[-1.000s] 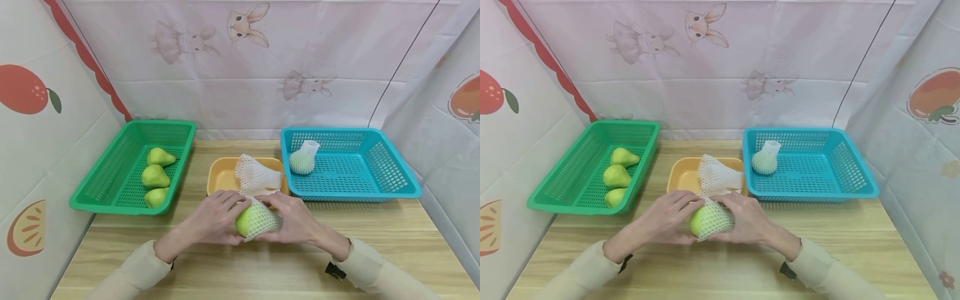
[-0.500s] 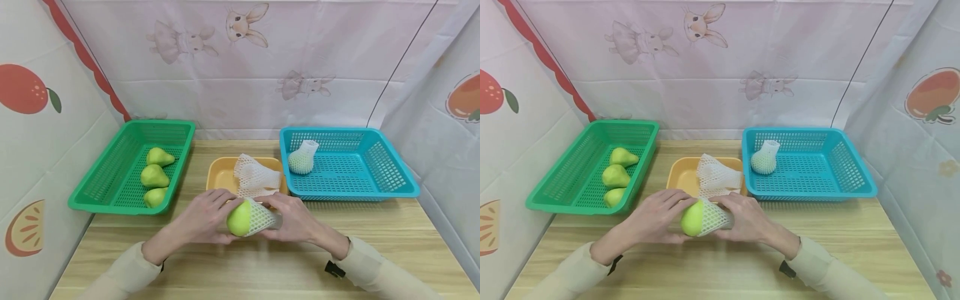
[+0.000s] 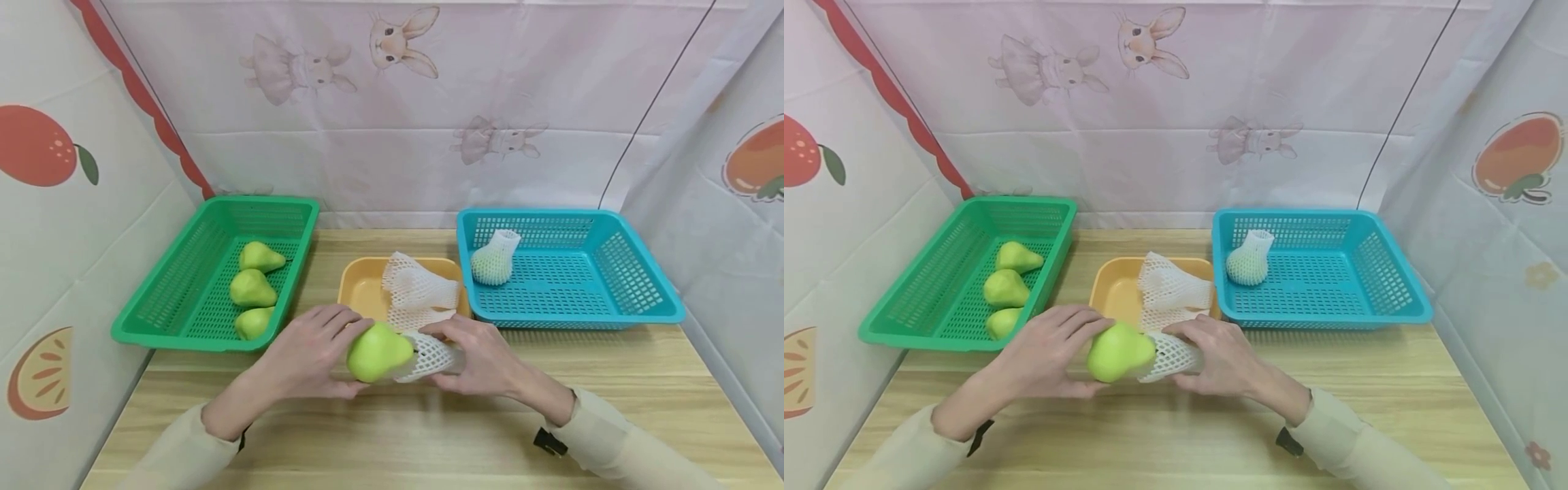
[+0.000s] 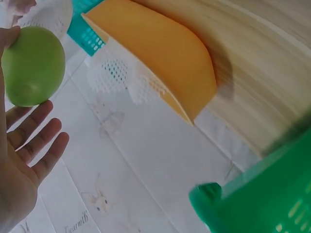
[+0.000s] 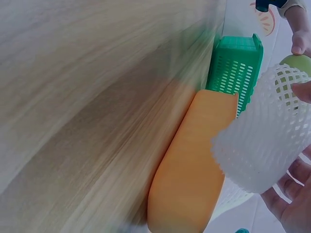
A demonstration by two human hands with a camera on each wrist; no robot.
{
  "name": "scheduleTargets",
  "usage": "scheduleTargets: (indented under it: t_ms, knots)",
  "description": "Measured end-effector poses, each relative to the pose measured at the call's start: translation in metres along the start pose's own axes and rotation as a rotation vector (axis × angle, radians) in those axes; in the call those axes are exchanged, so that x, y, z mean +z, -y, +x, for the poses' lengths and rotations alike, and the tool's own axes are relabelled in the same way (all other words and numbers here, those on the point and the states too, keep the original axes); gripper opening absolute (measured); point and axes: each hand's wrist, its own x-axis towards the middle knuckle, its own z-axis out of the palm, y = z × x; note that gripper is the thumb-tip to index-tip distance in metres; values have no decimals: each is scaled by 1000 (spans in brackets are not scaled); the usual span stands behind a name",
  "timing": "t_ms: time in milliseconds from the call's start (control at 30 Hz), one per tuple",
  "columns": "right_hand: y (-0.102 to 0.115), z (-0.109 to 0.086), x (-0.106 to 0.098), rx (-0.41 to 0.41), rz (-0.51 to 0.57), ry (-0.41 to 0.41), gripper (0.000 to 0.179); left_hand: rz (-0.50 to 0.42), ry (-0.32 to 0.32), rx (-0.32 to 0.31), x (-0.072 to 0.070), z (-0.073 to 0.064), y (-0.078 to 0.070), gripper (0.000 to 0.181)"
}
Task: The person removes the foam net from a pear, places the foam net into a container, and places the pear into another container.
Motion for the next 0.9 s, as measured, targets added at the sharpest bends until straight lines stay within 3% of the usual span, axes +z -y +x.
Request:
scheduleTargets:
  t_ms: [233,533,800,900]
  knots:
    - [-2,-3,-1,4,-10,-15,66,31,1,7,-6,-8,12,93]
    - [-5,-5,-3,21,-18,-23,62,66,52,19,-23,-19,35,93]
    - [-6,-5,-3,3,-6,-34,61,75,35,-55,-39,-44,70,81]
    - [-6,-5,-2,2,-4,-37,61,92,28,-67,-41,-53,77,87]
